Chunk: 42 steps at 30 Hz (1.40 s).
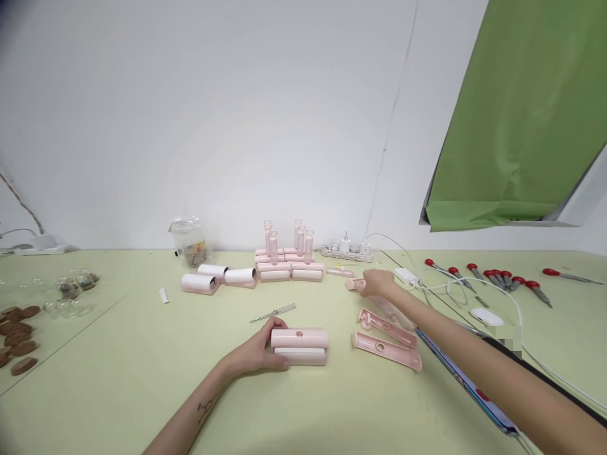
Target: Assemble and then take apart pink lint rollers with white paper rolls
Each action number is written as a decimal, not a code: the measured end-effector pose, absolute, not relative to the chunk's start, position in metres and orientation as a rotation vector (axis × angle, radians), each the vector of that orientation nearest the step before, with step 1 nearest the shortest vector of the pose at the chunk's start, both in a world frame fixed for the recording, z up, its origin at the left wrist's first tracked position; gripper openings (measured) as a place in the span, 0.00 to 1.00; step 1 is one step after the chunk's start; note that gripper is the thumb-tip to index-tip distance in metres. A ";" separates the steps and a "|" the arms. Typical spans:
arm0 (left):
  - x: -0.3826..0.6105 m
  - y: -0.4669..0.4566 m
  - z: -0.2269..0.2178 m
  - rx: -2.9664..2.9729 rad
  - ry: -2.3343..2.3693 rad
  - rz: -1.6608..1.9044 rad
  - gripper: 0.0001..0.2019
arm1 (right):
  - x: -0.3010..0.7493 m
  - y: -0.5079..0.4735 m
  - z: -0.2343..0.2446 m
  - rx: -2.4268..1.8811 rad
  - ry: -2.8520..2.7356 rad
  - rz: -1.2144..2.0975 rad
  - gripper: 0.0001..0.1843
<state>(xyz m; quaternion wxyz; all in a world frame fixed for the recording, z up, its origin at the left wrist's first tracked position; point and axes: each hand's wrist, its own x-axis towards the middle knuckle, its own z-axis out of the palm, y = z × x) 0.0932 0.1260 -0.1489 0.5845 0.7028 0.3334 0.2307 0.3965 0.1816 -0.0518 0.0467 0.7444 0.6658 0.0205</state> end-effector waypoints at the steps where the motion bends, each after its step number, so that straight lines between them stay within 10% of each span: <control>1: 0.093 0.126 -0.149 1.640 0.782 0.538 0.27 | 0.396 0.179 -0.043 2.271 2.051 0.054 0.15; 10: 0.094 0.126 -0.148 1.677 0.782 0.556 0.27 | 0.330 0.117 -0.009 1.592 2.752 -0.585 0.18; 19: 0.094 0.125 -0.147 1.743 0.824 0.549 0.27 | 0.289 0.116 -0.002 1.168 2.672 -0.012 0.18; 27: 0.094 0.125 -0.148 1.750 0.840 0.554 0.28 | 0.247 0.123 0.009 1.217 2.460 -0.107 0.05; 33: 0.093 0.126 -0.148 1.779 0.896 0.549 0.28 | 0.240 0.132 -0.003 1.307 2.408 -0.203 0.20; 38: 0.094 0.125 -0.148 1.799 0.912 0.518 0.28 | 0.246 0.124 -0.007 1.440 2.483 -0.288 0.06; 42: 0.089 0.125 -0.148 1.822 0.938 0.452 0.31 | 0.267 0.128 0.015 1.559 2.470 -0.546 0.33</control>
